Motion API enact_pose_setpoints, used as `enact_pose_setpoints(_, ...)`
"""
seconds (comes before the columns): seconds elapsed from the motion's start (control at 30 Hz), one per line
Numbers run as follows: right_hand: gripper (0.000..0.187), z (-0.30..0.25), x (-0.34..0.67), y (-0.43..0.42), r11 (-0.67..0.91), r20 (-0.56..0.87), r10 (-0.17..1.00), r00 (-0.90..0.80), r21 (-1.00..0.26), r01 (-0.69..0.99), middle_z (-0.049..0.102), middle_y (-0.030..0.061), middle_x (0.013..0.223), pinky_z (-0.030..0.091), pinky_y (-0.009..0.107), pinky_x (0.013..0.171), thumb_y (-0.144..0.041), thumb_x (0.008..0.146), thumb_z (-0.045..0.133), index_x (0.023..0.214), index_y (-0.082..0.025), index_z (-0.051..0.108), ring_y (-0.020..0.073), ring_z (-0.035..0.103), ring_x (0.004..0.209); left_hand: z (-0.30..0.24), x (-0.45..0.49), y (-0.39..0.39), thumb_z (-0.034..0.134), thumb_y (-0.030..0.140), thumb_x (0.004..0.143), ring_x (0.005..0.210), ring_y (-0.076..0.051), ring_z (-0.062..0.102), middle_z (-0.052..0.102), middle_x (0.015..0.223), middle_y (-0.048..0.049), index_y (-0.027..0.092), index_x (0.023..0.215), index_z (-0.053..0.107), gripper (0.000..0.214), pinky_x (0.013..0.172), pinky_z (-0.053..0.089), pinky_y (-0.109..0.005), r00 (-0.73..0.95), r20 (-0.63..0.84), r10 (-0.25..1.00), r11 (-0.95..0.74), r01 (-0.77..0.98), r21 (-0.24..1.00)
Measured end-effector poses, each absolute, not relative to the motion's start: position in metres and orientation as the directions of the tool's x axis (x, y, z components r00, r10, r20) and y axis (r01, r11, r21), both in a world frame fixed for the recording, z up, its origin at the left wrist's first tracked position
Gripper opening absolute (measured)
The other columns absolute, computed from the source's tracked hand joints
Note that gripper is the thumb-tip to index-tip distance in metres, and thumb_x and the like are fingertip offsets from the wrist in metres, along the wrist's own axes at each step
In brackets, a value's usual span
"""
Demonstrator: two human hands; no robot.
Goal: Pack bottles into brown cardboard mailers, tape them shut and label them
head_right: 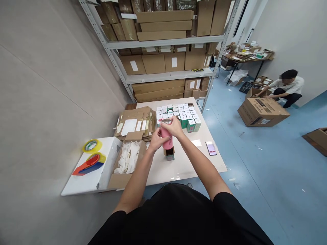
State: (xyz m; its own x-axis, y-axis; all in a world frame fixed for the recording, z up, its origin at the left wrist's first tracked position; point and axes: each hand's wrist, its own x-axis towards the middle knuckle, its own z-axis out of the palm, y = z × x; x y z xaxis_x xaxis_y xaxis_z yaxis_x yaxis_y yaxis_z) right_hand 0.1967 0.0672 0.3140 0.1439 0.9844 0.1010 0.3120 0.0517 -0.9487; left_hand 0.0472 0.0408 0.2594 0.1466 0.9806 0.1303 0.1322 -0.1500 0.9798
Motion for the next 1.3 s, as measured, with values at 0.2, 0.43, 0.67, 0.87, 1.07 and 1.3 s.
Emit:
enact_pose_setpoints(0.2,0.067,0.299,0.223,0.056,0.009,0.031,0.965,-0.262,-0.996,-0.085,0.071,0.0052,0.125,0.057,0.039,0.089,-0.053,0.077,0.079,0.136,-0.031,0.055,0.0242,0.067,0.112,0.272,0.028,0.052,0.092,0.047,0.067,0.105,-0.027,0.071,0.075,0.113,-0.0109,0.017,0.113,0.067,0.060,0.094,0.057,-0.042,0.228,0.113,0.967,-0.099,-0.070,0.993)
enact_pose_setpoints(0.43,0.108,0.255,0.220,0.027,-0.095,0.055,0.907,-0.417,-0.939,-0.331,0.075,0.0068,0.122,0.057,0.044,0.095,-0.045,0.068,0.089,0.160,-0.036,0.034,0.0263,0.072,0.108,0.295,0.017,0.062,0.090,0.051,0.071,0.115,-0.031,0.069,0.074,0.121,-0.0122,0.018,0.122,0.070,0.064,0.097,0.058,-0.043,0.301,0.150,0.942,-0.121,-0.113,0.986)
enact_pose_setpoints(0.67,0.117,0.247,0.212,0.030,-0.028,0.078,0.949,-0.306,-0.944,-0.329,0.073,0.0073,0.123,0.058,0.046,0.096,-0.045,0.063,0.096,0.160,-0.037,0.031,0.0277,0.072,0.109,0.310,0.015,0.078,0.083,0.061,0.078,0.116,-0.026,0.067,0.063,0.135,-0.0140,0.026,0.152,0.048,0.089,0.096,0.058,-0.039,0.231,0.210,0.950,-0.182,-0.137,0.974)
enact_pose_setpoints(0.87,0.118,0.246,0.214,0.031,0.004,0.086,0.960,-0.266,-0.955,-0.295,0.072,0.0067,0.121,0.057,0.049,0.100,-0.048,0.061,0.096,0.159,-0.037,0.032,0.0291,0.071,0.113,0.312,0.029,0.084,0.097,0.044,0.067,0.109,-0.027,0.069,0.064,0.130,-0.0125,0.032,0.161,0.035,0.113,0.095,0.060,-0.044,0.164,0.243,0.956,-0.231,-0.091,0.969)
enact_pose_setpoints(1.07,0.117,0.249,0.215,0.029,0.009,0.127,0.940,-0.316,-0.937,-0.348,0.067,0.0085,0.135,0.051,0.049,0.109,-0.057,0.065,0.092,0.162,-0.037,0.028,0.0304,0.065,0.126,0.310,0.036,0.085,0.094,0.044,0.071,0.106,-0.028,0.072,0.070,0.120,-0.0109,0.027,0.160,0.036,0.107,0.097,0.059,-0.047,0.108,0.258,0.960,-0.242,-0.145,0.959)
enact_pose_setpoints(1.3,0.127,0.257,0.209,0.026,0.091,0.167,0.968,-0.186,-0.927,-0.363,0.067,0.0053,0.132,0.051,0.046,0.108,-0.045,0.063,0.096,0.164,-0.040,0.020,0.0273,0.066,0.122,0.315,0.037,0.086,0.092,0.046,0.072,0.116,-0.030,0.071,0.070,0.127,-0.0139,0.026,0.159,0.035,0.106,0.100,0.059,-0.046,0.130,0.247,0.960,-0.213,-0.230,0.949)
